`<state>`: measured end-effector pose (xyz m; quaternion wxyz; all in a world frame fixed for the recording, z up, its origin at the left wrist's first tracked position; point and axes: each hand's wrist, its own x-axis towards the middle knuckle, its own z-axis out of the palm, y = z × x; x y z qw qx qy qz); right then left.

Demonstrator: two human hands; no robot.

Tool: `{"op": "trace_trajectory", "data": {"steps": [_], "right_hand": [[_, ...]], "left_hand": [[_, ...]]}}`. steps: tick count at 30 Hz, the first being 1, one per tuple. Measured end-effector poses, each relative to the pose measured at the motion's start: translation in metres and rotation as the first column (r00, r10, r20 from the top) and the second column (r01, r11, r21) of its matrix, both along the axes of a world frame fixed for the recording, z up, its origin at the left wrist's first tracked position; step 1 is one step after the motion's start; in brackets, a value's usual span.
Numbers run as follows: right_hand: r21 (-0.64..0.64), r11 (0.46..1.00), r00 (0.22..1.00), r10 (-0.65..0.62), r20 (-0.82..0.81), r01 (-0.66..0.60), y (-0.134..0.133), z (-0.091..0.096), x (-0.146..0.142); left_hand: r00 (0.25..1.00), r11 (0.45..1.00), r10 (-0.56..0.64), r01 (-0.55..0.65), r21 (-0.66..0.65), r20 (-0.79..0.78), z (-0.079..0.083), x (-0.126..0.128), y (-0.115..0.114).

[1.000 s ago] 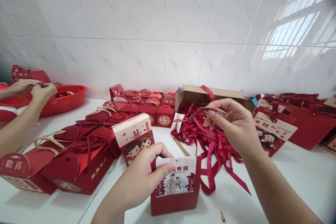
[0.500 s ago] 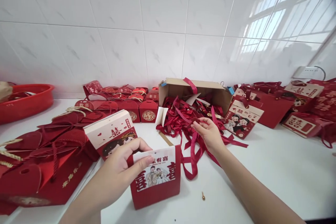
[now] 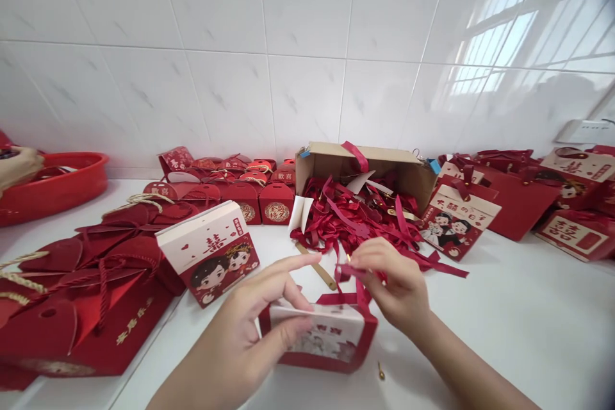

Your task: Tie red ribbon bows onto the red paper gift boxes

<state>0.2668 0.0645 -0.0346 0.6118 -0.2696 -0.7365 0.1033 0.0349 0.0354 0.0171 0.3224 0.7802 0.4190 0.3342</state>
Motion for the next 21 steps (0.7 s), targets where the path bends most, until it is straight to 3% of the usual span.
{"op": "trace_trajectory", "data": {"steps": [3,7,15,21], "right_hand": [[0.17,0.985,0.99,0.01,0.138,-0.033,-0.009,0.001,-0.004],[0.2,0.978,0.981,0.023,0.193,-0.062,-0.01,0.003,-0.003],[0.135,0.982,0.975,0.101,0.198,-0.13,-0.003,0.008,-0.004],[-0.01,0.976,0.976,0.217,-0.002,-0.217,0.0,0.004,-0.008]], "left_hand": [[0.997,0.996,-0.075,0.074,-0.057,-0.024,0.0,0.003,-0.003],[0.992,0.987,-0.128,0.128,-0.101,0.001,0.002,0.004,-0.003],[0.989,0.983,-0.142,0.145,-0.11,0.033,0.002,0.004,-0.003],[0.985,0.979,-0.151,0.161,-0.123,0.083,0.001,0.011,-0.001]]}}
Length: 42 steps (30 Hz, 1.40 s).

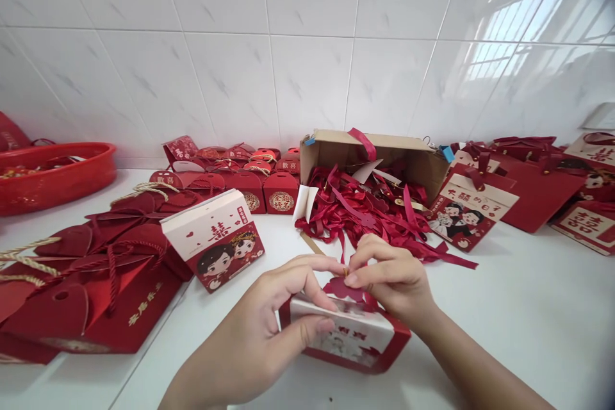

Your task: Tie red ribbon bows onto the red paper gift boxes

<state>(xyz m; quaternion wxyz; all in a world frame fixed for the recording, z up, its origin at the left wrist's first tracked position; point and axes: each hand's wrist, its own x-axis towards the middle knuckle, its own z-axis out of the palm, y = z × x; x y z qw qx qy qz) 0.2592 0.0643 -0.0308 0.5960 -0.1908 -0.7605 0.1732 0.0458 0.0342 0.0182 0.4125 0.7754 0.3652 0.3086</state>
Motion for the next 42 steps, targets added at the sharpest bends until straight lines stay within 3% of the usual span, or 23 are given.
{"op": "trace_trajectory", "data": {"steps": [7,14,20,24,27,31,36,42], "right_hand": [[-0.26,0.957,0.974,0.073,-0.215,-0.129,0.002,-0.007,0.0],[-0.41,0.899,0.953,0.024,-0.303,-0.154,0.002,-0.007,-0.005],[-0.514,0.843,0.878,-0.118,-0.463,-0.158,0.012,-0.001,0.032],[-0.445,0.871,0.896,-0.012,-0.443,-0.209,0.008,0.004,0.049],[-0.382,0.913,0.962,0.041,-0.271,-0.146,-0.003,0.005,0.04],[-0.336,0.942,0.998,-0.029,-0.049,0.011,-0.016,0.0,0.014],[-0.35,0.919,0.974,-0.217,-0.062,0.183,-0.026,-0.009,-0.01],[-0.339,0.906,0.952,-0.296,-0.073,0.255,-0.03,-0.01,-0.017]], "left_hand": [[1.0,1.0,-0.025,0.025,0.001,-0.008,0.0,0.001,0.003],[0.998,0.999,-0.036,0.035,0.011,0.056,0.0,0.006,0.003],[0.966,0.963,0.25,-0.255,0.091,0.061,-0.004,0.011,0.005],[0.913,0.909,0.39,-0.403,0.104,0.124,-0.013,0.018,0.015],[0.908,0.907,0.4,-0.412,0.09,0.123,-0.017,0.023,0.016],[0.928,0.924,0.355,-0.367,0.11,0.117,-0.015,0.025,0.012],[0.958,0.964,0.259,-0.264,0.029,0.122,-0.013,0.023,0.012],[0.97,0.989,0.138,-0.144,0.016,0.2,-0.014,0.026,0.013]]}}
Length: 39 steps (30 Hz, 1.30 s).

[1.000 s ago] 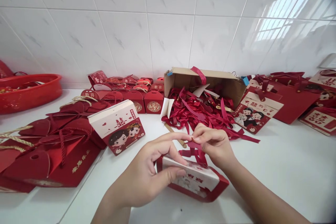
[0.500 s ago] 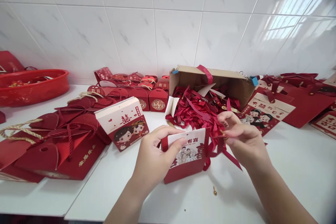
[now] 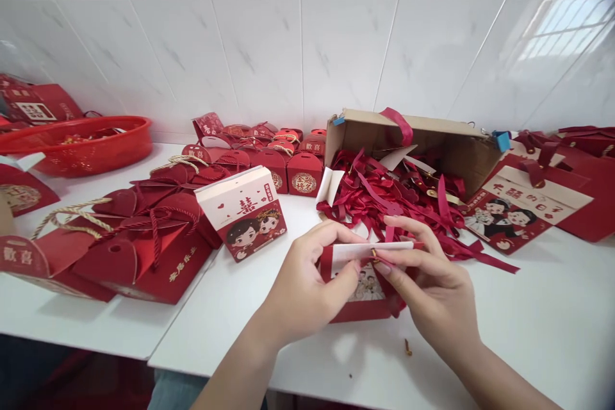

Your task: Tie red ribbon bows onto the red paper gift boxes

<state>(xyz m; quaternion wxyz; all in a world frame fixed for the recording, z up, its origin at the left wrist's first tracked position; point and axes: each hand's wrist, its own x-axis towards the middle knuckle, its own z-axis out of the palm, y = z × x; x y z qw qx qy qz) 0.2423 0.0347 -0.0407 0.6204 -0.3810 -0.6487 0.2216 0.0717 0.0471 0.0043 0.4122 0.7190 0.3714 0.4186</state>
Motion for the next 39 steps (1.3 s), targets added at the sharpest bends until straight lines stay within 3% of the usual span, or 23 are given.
{"op": "trace_trajectory", "data": {"steps": [3,6,9,13,16,17,19,21,22,25,29,31,33,39], "right_hand": [[0.036,0.999,0.999,-0.037,-0.004,0.037,0.0,-0.001,-0.001],[0.033,0.999,0.986,-0.02,-0.164,0.026,0.0,-0.001,-0.003],[-0.083,0.987,0.954,0.112,-0.277,-0.14,-0.001,0.0,-0.001],[-0.263,0.832,0.852,0.388,-0.352,-0.488,0.0,0.004,0.009],[-0.267,0.771,0.797,0.462,-0.388,-0.578,0.002,0.006,0.014],[-0.253,0.78,0.801,0.465,-0.378,-0.572,0.003,0.006,0.015],[-0.17,0.866,0.86,0.406,-0.308,-0.47,0.004,0.005,0.014],[-0.018,0.97,0.958,0.237,-0.162,-0.243,0.006,0.002,0.012],[0.075,0.991,0.99,0.115,-0.078,-0.109,0.006,0.0,0.01],[0.267,0.951,0.96,-0.208,0.186,0.154,0.007,-0.008,0.001],[0.286,0.923,0.818,-0.366,0.444,0.258,0.008,-0.017,-0.013],[0.259,0.922,0.806,-0.379,0.455,0.287,0.01,-0.019,-0.016],[0.201,0.946,0.86,-0.317,0.4,0.256,0.012,-0.017,-0.013],[0.153,0.988,0.973,-0.051,0.226,0.016,0.025,0.005,0.03]], "left_hand": [[0.999,0.999,-0.043,0.043,0.013,0.015,0.0,0.003,-0.003],[0.999,0.999,-0.027,0.026,0.029,0.031,-0.002,0.006,-0.005],[0.991,0.999,0.049,-0.05,0.001,0.122,-0.005,0.01,-0.005],[0.972,0.998,0.052,-0.055,0.004,0.228,-0.009,0.013,-0.004],[0.964,0.997,0.047,-0.062,0.052,0.26,-0.008,0.011,-0.004],[0.964,0.995,0.053,-0.074,0.07,0.26,-0.008,0.01,-0.003],[0.961,0.986,0.098,-0.129,0.107,0.26,-0.007,0.007,0.0],[0.942,0.963,0.198,-0.239,0.128,0.271,-0.008,0.002,0.006],[0.923,0.944,0.264,-0.307,0.122,0.28,-0.009,0.0,0.009],[0.851,0.881,0.426,-0.467,0.072,0.308,-0.012,-0.003,0.015],[0.821,0.847,0.477,-0.524,0.085,0.314,-0.013,0.0,0.014],[0.83,0.85,0.473,-0.518,0.095,0.295,-0.012,0.002,0.012],[0.841,0.857,0.463,-0.505,0.101,0.28,-0.012,0.001,0.012],[0.91,0.929,0.349,-0.368,0.046,0.224,-0.01,-0.009,0.014]]}}
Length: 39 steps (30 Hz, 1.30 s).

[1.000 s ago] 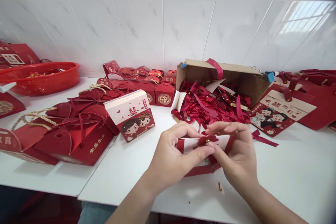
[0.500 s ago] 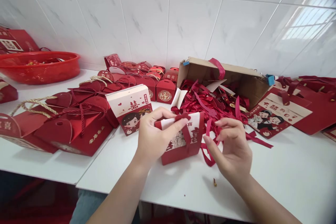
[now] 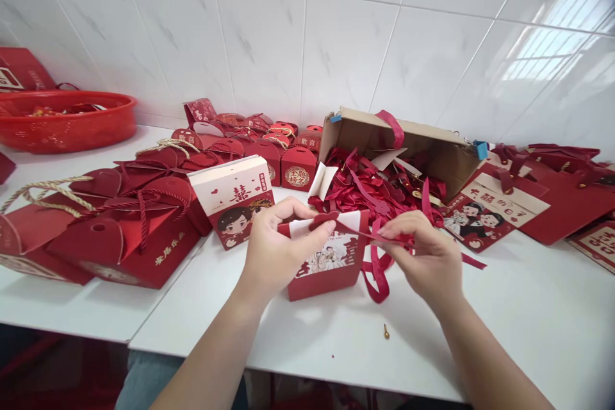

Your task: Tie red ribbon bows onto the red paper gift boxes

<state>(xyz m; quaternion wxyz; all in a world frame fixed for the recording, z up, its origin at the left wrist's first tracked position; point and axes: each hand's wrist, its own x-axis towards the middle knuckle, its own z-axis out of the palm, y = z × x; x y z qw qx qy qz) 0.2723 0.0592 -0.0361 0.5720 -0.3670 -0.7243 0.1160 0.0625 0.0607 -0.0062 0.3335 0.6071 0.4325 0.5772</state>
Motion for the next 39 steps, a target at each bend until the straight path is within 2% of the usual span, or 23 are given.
{"op": "trace_trajectory", "data": {"steps": [2,5,9,12,14,18,20,23,25,29,33,39], "right_hand": [[-0.06,0.991,0.989,0.114,-0.093,-0.12,0.002,0.005,0.011],[-0.105,0.96,0.922,0.212,-0.325,-0.258,-0.001,0.01,0.015],[-0.064,0.917,0.771,0.29,-0.568,-0.393,-0.011,0.017,0.002],[-0.04,0.902,0.734,0.323,-0.597,-0.43,-0.015,0.02,-0.004],[-0.06,0.871,0.717,0.361,-0.596,-0.488,-0.016,0.02,-0.003],[-0.16,0.787,0.707,0.42,-0.569,-0.596,-0.021,0.02,0.002],[-0.219,0.787,0.74,0.39,-0.548,-0.577,-0.024,0.021,0.002],[-0.29,0.82,0.816,0.321,-0.48,-0.493,-0.029,0.022,0.002],[-0.28,0.83,0.845,0.356,-0.4,-0.482,-0.03,0.024,0.003],[-0.317,0.805,0.86,0.422,-0.288,-0.501,-0.03,0.026,0.005],[-0.359,0.777,0.852,0.43,-0.298,-0.517,-0.032,0.026,0.002],[-0.335,0.868,0.909,0.259,-0.326,-0.367,-0.034,0.02,-0.006]], "left_hand": [[0.996,0.996,-0.087,0.087,0.003,-0.025,0.001,-0.003,-0.001],[0.969,0.965,-0.226,0.237,0.112,-0.104,0.002,-0.004,-0.006],[0.904,0.856,-0.386,0.426,0.293,-0.184,0.001,0.001,-0.013],[0.877,0.785,-0.409,0.478,0.394,-0.25,-0.001,0.006,-0.017],[0.868,0.759,-0.404,0.494,0.424,-0.289,-0.002,0.008,-0.019],[0.874,0.766,-0.369,0.479,0.428,-0.316,-0.002,0.008,-0.02],[0.876,0.78,-0.361,0.471,0.412,-0.319,-0.002,0.007,-0.02],[0.877,0.784,-0.358,0.469,0.406,-0.322,-0.001,0.006,-0.019],[0.882,0.79,-0.357,0.461,0.404,-0.309,0.001,0.006,-0.019],[0.889,0.807,-0.365,0.45,0.382,-0.275,0.001,0.006,-0.018],[0.882,0.806,-0.369,0.461,0.371,-0.294,-0.002,0.005,-0.018],[0.875,0.803,-0.374,0.471,0.365,-0.307,-0.002,0.005,-0.018]]}}
